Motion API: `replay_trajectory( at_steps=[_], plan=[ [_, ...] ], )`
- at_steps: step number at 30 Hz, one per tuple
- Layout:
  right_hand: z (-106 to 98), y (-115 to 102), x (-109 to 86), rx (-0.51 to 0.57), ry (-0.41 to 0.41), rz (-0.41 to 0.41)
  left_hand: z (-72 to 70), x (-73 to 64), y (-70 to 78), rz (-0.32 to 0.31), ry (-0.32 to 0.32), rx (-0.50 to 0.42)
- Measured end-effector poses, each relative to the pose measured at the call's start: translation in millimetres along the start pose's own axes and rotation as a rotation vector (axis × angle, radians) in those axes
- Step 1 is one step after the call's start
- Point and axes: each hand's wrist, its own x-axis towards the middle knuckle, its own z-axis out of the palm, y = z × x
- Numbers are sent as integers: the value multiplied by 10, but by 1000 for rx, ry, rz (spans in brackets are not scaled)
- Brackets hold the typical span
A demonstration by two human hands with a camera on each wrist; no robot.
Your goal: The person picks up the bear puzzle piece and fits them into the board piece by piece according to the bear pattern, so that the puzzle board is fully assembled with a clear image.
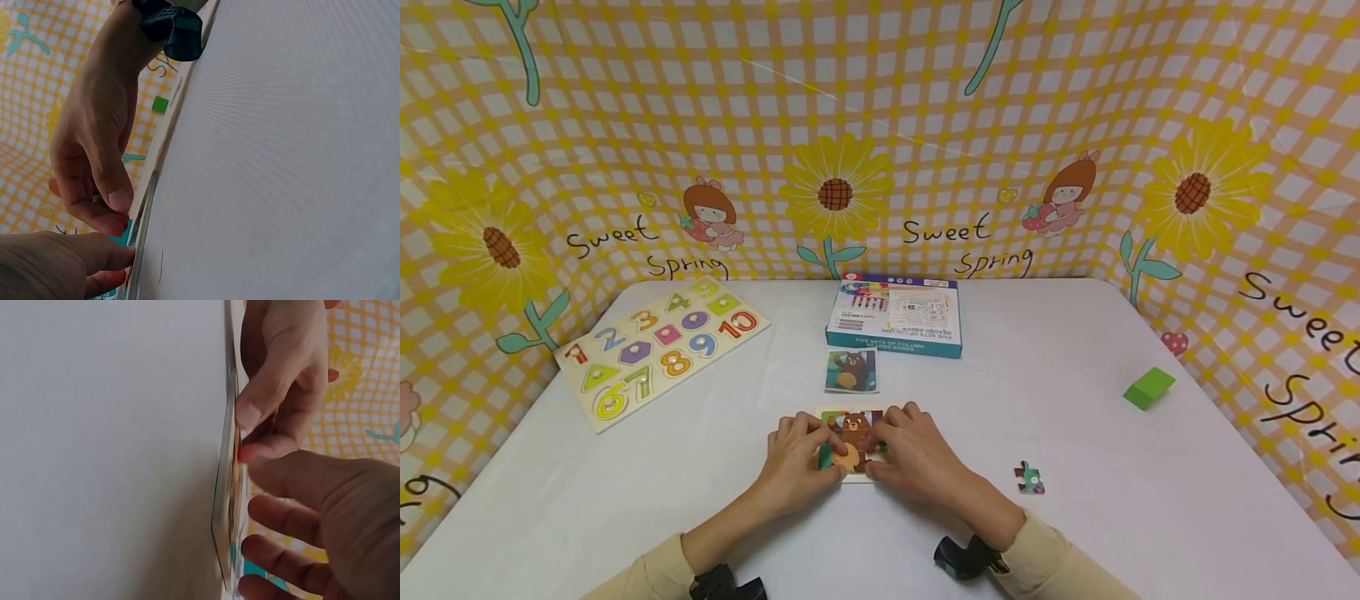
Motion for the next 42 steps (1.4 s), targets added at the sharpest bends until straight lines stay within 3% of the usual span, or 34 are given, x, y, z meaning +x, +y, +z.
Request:
replay_trajectory(
  at_steps=[11, 22, 26, 31, 37, 42],
  plan=[
    [-182, 167, -179, -32, 37, 78, 14, 4, -1, -11, -4, -17],
    [-418, 433, -510, -19, 49, 165, 29, 8, -20, -12, -3, -9],
    [-497, 570, -654, -18, 44, 178, 28, 9, -21, -10, -2, -5],
    [-575, 750, -846, -29, 75, 130, 16, 17, -13, -5, 0, -9],
    [-595, 891, -1013, -43, 22, 190, 9, 15, -5, -8, -3, -14],
    [-597, 982, -1126, -43, 39, 207, 13, 10, -4, -16, -11, -17]
  ],
)
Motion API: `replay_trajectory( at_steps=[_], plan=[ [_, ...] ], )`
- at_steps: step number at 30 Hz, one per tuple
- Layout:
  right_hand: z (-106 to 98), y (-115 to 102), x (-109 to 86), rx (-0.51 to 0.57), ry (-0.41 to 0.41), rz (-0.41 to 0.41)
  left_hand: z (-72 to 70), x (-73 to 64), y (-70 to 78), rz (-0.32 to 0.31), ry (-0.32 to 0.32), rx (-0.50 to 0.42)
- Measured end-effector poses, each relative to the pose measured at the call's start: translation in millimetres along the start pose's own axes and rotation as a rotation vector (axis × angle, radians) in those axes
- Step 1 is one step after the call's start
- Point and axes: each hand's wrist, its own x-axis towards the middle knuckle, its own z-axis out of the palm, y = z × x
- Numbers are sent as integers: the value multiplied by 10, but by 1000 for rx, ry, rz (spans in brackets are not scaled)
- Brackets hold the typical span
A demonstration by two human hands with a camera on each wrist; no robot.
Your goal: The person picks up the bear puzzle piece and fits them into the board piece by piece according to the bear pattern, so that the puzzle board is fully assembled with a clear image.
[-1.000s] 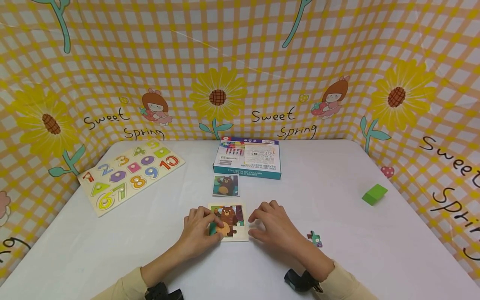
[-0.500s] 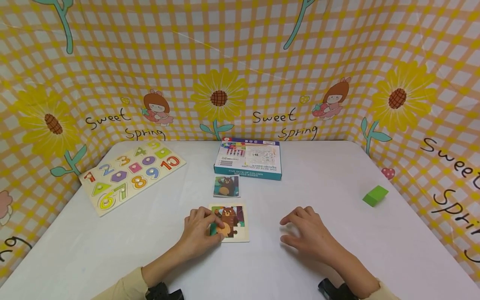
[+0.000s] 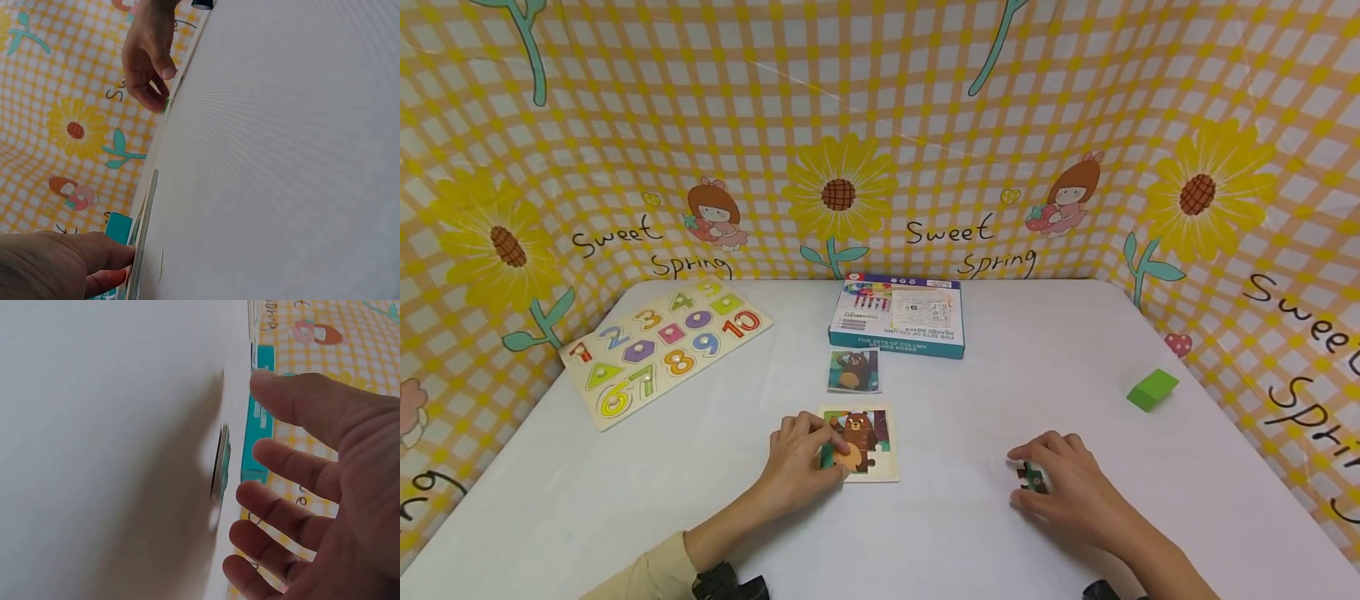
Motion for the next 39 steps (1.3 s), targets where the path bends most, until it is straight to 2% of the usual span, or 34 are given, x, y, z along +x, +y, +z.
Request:
replay_trajectory(
  at_steps=[13, 23, 32, 39],
  plan=[
    [36, 251, -149, -44, 141, -80, 1, 0, -1, -3, -7, -7],
    [30, 295, -138, -33, 123, -63, -2, -1, -8, 4, 1, -3],
    [54, 312, -142, -19, 187, -110, -1, 0, -7, 2, 3, -2],
    [69, 305, -130, 0, 207, -142, -6, -5, -3, 4, 3, 0]
  ],
)
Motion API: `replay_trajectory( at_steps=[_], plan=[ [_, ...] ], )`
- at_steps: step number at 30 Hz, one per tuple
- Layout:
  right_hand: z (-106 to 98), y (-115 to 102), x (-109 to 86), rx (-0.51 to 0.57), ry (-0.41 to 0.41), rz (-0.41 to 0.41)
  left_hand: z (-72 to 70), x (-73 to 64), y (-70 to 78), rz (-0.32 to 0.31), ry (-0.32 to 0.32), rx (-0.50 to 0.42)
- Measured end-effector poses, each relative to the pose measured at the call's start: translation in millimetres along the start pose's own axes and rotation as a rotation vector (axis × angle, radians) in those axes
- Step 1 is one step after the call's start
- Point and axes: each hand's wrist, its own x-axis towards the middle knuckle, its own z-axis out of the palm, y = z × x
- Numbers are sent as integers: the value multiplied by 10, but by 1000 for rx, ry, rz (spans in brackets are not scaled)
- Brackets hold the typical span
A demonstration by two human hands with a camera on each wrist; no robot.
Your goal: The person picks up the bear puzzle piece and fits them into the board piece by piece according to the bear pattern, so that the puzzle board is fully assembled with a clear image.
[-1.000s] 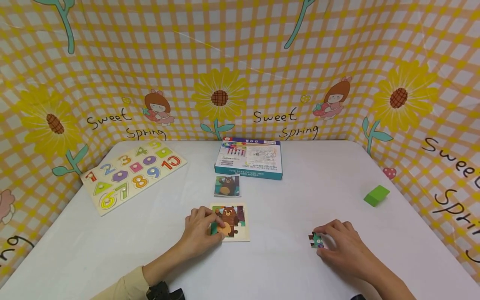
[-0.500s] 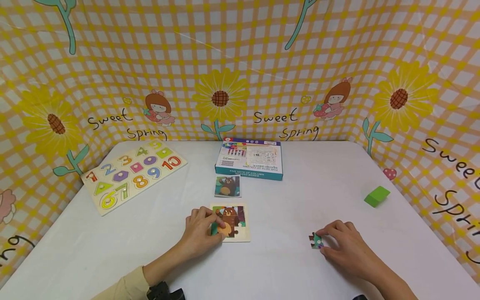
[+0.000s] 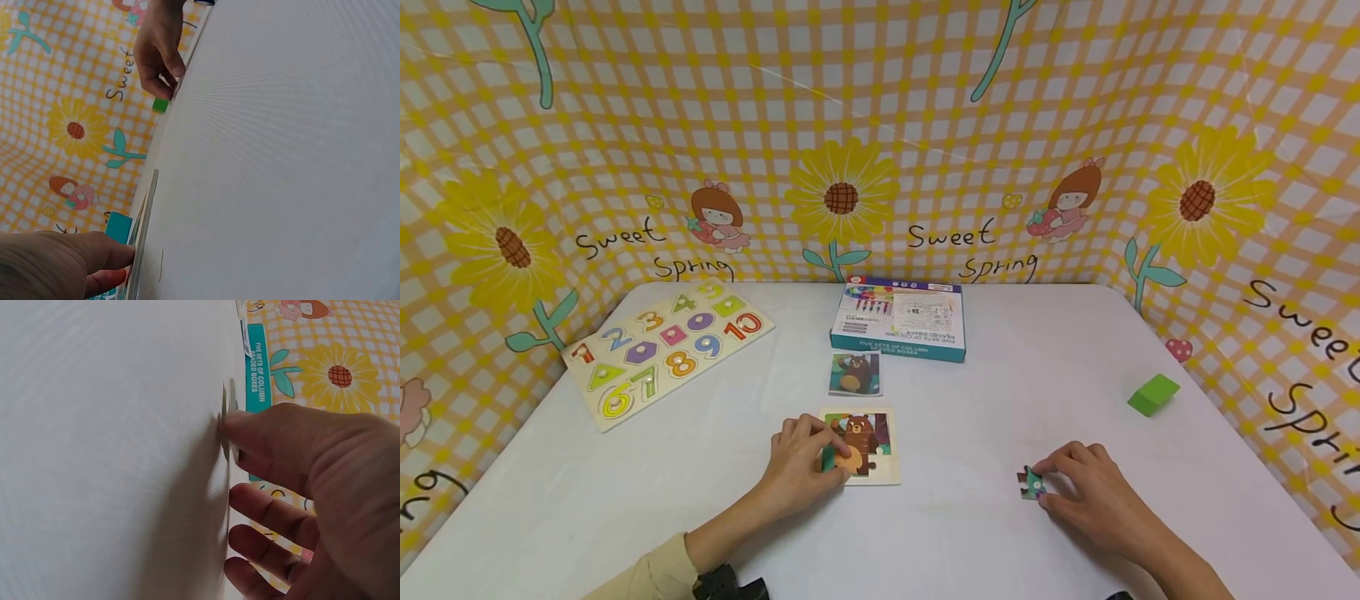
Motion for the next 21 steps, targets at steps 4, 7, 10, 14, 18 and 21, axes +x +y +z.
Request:
replay_trajectory(
  at_steps=[4, 7, 10, 14, 18, 21],
  plan=[
    [-9, -43, 23, 4, 5, -23, 4, -3, 1, 1, 1, -2],
    [-23, -107, 75, -1, -11, -28, 8, -2, 0, 1, 5, -7],
    [-32, -190, 144, 4, -49, -14, 8, 0, -3, -1, 5, -7],
    [-20, -331, 248, 13, -116, 32, 7, -1, -4, -1, 4, -4],
    [29, -470, 360, 28, -164, 70, 7, 2, -7, -2, 3, -1],
    [83, -557, 434, 35, -175, 75, 6, 4, -9, -1, 2, 0]
  ],
)
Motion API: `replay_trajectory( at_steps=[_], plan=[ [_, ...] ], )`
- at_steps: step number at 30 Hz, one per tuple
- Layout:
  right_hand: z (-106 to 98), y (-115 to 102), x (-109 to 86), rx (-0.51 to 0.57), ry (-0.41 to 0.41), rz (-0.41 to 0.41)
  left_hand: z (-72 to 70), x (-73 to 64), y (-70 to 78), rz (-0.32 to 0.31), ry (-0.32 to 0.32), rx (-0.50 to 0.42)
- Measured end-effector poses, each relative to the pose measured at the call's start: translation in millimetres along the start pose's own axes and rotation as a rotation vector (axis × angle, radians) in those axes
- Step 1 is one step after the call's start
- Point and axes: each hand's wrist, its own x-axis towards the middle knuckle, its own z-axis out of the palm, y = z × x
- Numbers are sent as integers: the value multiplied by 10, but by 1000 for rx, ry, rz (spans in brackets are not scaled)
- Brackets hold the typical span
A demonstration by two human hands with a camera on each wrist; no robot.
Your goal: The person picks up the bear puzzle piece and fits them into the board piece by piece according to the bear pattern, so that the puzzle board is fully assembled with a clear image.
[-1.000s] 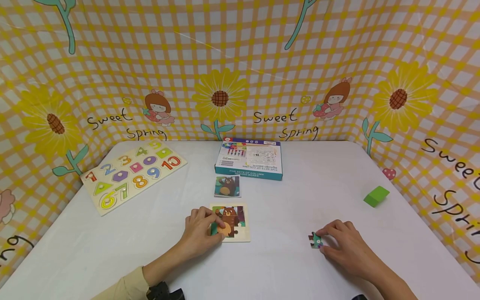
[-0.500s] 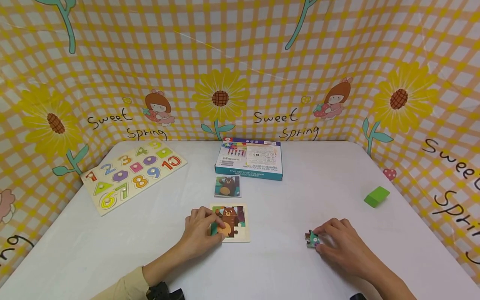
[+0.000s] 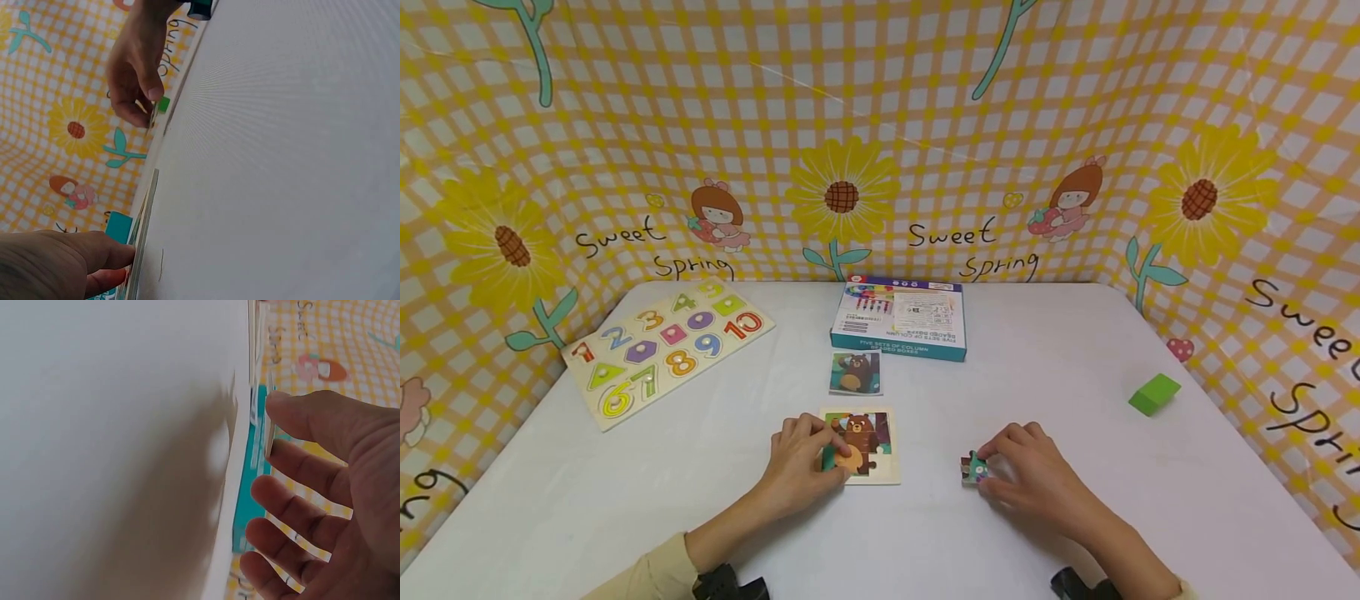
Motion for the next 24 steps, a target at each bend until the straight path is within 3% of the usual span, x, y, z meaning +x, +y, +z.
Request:
replay_trajectory(
  at_steps=[24],
  plan=[
    [327, -448, 397, 9, -40, -85, -1, -4, 9, -5, -5, -15]
  ],
)
